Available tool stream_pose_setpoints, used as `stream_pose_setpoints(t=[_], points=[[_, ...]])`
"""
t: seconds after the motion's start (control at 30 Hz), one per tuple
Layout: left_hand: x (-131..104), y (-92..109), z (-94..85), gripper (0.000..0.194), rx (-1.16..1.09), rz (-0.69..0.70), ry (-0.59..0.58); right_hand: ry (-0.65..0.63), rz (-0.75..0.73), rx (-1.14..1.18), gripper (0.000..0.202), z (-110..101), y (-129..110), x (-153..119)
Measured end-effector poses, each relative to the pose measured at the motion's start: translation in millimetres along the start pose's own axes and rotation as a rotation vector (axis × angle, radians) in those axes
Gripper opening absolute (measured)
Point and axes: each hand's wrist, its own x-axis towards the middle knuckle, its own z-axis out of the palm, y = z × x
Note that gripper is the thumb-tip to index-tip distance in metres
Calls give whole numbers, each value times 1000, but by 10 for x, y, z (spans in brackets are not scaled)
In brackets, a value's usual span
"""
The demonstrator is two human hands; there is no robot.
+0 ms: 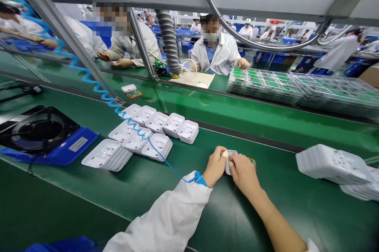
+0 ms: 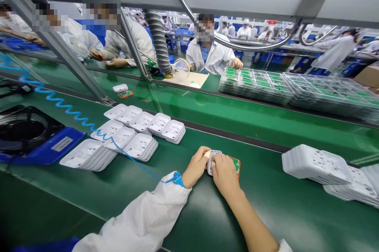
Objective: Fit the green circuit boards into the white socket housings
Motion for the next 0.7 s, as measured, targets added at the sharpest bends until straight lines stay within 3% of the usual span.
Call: stream_pose_setpoints(t=[0.3,0.5,0.7], points=[[35,-62,-30,27,86,-4,-56,23,-65,-37,16,108,76,-4],[24,-80,-3,23,12,-55,-78,58,-10,-15,14,65,101,8],[3,-44,-22,22,37,-29,-65,-6,33,78,13,60,91,10]])
